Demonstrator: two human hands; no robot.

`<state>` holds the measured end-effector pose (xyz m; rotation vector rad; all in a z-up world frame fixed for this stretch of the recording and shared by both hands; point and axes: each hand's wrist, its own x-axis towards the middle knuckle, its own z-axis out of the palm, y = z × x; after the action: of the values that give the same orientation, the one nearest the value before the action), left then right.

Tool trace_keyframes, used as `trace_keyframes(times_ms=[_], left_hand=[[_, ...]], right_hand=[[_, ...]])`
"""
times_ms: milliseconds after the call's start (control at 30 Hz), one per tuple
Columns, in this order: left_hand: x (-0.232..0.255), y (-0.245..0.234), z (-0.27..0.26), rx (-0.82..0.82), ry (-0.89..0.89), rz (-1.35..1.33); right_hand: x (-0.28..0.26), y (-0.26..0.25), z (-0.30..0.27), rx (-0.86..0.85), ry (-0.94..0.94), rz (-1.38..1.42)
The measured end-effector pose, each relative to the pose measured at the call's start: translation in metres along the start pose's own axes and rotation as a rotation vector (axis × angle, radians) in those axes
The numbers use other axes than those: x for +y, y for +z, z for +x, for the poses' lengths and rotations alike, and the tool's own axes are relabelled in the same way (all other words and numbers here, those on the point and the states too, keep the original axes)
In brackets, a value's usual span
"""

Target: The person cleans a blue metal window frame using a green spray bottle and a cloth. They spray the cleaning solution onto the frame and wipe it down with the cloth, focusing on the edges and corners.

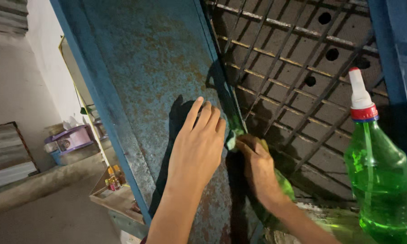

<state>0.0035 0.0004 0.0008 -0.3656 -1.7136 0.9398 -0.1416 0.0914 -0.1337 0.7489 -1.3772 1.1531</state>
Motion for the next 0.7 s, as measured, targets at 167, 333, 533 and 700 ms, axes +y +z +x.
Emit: trace_keyframes(times_ms=[167, 333, 533, 700], left_hand=[[0.001, -0.002, 0.001, -0.006, -0.002, 0.028], [0.001, -0.001, 0.001, -0.007, -0.011, -0.033], [-0.001, -0.001, 0.002, 0.055, 0.000, -0.018], [0.002, -0.002, -0.002, 0.008, -0.001, -0.015]], right_hand=[[-0.046, 0.006, -0.016, -0.105, 0.865, 0.635], [-0.024, -0.005, 0.005, -0.117, -0.002, -0.010], [-0.034, 0.015, 0.003, -0.036, 0.133, 0.336], [-0.013, -0.002, 0.017, -0.167, -0.067, -0.136]])
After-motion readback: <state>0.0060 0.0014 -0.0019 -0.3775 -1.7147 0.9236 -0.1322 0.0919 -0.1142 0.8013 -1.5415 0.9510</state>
